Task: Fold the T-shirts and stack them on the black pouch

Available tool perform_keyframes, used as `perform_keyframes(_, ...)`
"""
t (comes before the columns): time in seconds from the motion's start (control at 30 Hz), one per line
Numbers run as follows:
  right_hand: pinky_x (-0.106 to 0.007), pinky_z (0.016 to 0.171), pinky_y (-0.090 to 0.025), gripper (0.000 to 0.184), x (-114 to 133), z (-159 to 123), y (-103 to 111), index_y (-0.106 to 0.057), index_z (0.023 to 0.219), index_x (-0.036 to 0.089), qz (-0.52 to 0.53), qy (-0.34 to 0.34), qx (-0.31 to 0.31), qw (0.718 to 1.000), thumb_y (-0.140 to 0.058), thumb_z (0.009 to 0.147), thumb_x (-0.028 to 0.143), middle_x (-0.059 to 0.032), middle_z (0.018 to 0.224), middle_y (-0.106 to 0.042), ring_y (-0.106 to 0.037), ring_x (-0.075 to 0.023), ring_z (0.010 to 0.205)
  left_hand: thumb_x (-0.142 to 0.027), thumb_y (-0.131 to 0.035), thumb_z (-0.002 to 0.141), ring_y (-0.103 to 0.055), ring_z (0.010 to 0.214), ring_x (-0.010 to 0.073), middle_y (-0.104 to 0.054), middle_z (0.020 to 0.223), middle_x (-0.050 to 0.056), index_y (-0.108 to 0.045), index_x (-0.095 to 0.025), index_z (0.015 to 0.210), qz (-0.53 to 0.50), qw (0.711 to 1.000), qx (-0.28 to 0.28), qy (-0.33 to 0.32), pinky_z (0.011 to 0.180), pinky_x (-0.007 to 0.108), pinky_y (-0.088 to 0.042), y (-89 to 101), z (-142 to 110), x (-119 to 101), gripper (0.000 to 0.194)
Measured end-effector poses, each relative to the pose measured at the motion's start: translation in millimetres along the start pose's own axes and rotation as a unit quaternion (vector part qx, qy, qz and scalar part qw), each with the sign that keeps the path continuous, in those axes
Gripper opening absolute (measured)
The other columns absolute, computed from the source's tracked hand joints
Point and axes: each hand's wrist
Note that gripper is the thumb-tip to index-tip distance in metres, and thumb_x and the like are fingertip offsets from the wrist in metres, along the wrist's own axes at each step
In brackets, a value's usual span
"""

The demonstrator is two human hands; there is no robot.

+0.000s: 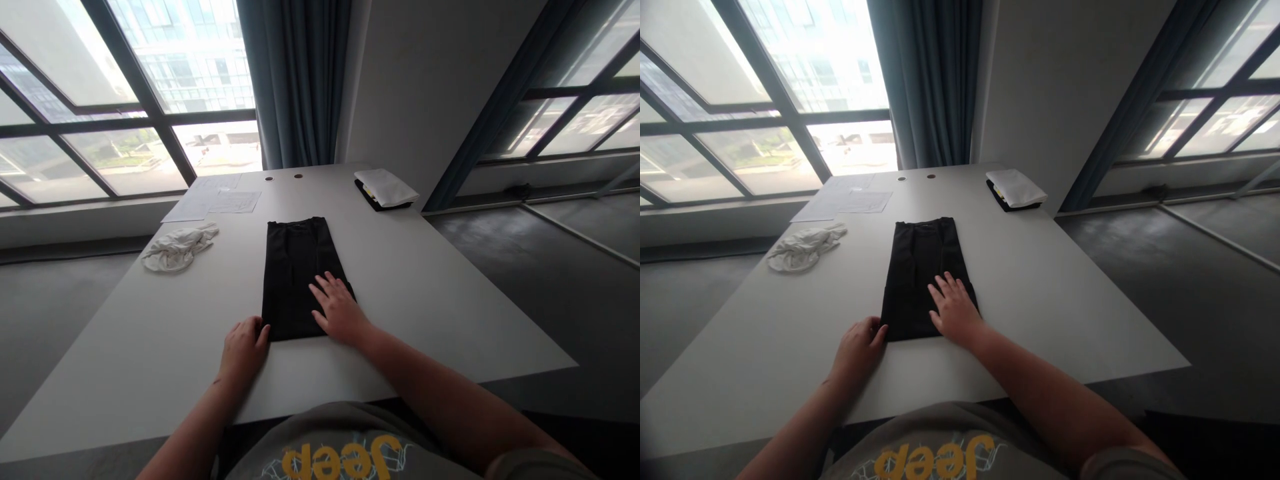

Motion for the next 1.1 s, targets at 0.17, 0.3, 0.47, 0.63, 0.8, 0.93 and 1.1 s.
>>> perform_keyframes(0.17, -0.043, 0.121, -0.038, 0.065, 14, 82, -25, -0.051, 0.152, 0.011, 0.101, 0.145, 0.096, 0.98, -0.07, 0.092, 0.025, -0.0176, 0.152, -0.055, -0.046, -0.0302, 0.145, -0.034, -0.05, 0.097, -0.065, 0.095, 0.0272, -0.072, 0.1, 0.007, -0.062, -0.023, 0.094, -0.051, 0.998, -0.015, -0.033, 0.089, 0.043, -0.05, 2.6, -6, -1, 0.016)
perform_keyframes(0.3, -0.041, 0.107, -0.049, 0.054, 7, 110, -52, -0.063, 0.14, 0.018, 0.163, 0.157, 0.084, 0.97, -0.075, 0.088, 0.024, -0.0124, 0.13, -0.068, -0.063, -0.0257, 0.119, -0.034, -0.05, 0.097, -0.067, 0.102, 0.0256, -0.073, 0.105, 0.008, -0.062, -0.024, 0.096, -0.137, 0.988, -0.007, -0.072, 0.092, 0.041, -0.052, 9.5, -10, 6, 0.016)
perform_keyframes(0.47, -0.035, 0.097, -0.049, 0.011, -1, 108, -59, -0.075, 0.103, 0.018, 0.203, 0.151, 0.065, 0.965, -0.071, 0.092, 0.02, -0.0059, 0.101, -0.072, -0.063, -0.0203, 0.098, -0.034, -0.048, 0.099, -0.071, 0.086, 0.0238, -0.075, 0.09, 0.006, -0.061, -0.024, 0.099, -0.15, 0.988, 0.027, -0.034, 0.078, 0.037, -0.053, 11.5, -15, 9, 0.017)
perform_keyframes(0.63, -0.033, 0.094, -0.047, 0.007, 0, 105, -54, -0.073, 0.097, 0.019, 0.202, 0.122, 0.062, 0.97, -0.071, 0.091, 0.016, -0.0043, 0.098, -0.071, -0.061, -0.0195, 0.094, -0.028, -0.049, 0.097, -0.072, 0.082, 0.0236, -0.075, 0.086, 0.003, -0.057, -0.023, 0.12, -0.103, 0.994, 0.013, 0.022, 0.079, 0.036, -0.052, 8.1, -7, 6, 0.025)
perform_keyframes(0.8, -0.03, 0.089, -0.046, 0.022, 4, 109, -48, -0.073, 0.109, 0.019, 0.225, 0.067, 0.066, 0.97, -0.074, 0.088, 0.014, -0.0007, 0.091, -0.071, -0.062, -0.0167, 0.087, -0.029, -0.051, 0.098, -0.071, 0.097, 0.0248, -0.076, 0.106, 0.007, -0.057, -0.023, 0.131, -0.07, 0.997, 0.012, 0.044, 0.091, 0.039, -0.051, 12.2, 30, -4, 0.034)
perform_keyframes(0.93, -0.027, 0.08, -0.046, 0.021, 3, 109, -47, -0.075, 0.109, 0.018, 0.254, 0.024, 0.072, 0.964, -0.072, 0.089, 0.014, 0.0005, 0.084, -0.071, -0.063, -0.015, 0.08, -0.039, -0.057, 0.099, -0.069, 0.101, 0.026, -0.073, 0.115, 0.009, -0.055, -0.024, 0.142, -0.055, 0.998, 0.018, 0.027, 0.092, 0.039, -0.051, 7.8, 65, -12, 0.046)
perform_keyframes(1.1, -0.028, 0.08, -0.047, 0.019, 0, 105, -48, -0.076, 0.108, 0.02, 0.245, 0.006, 0.066, 0.967, -0.071, 0.09, 0.018, 0.0011, 0.081, -0.072, -0.064, -0.0155, 0.08, -0.03, -0.055, 0.099, -0.068, 0.101, 0.0231, -0.07, 0.112, 0.007, -0.07, -0.026, 0.111, -0.04, 0.999, 0.014, 0.001, 0.093, 0.036, -0.05, -8.1, 89, -7, 0.019)
Point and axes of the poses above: each hand's wrist, its own z-axis towards the middle knuckle, its own y-axis out of the back of the hand, x = y × z
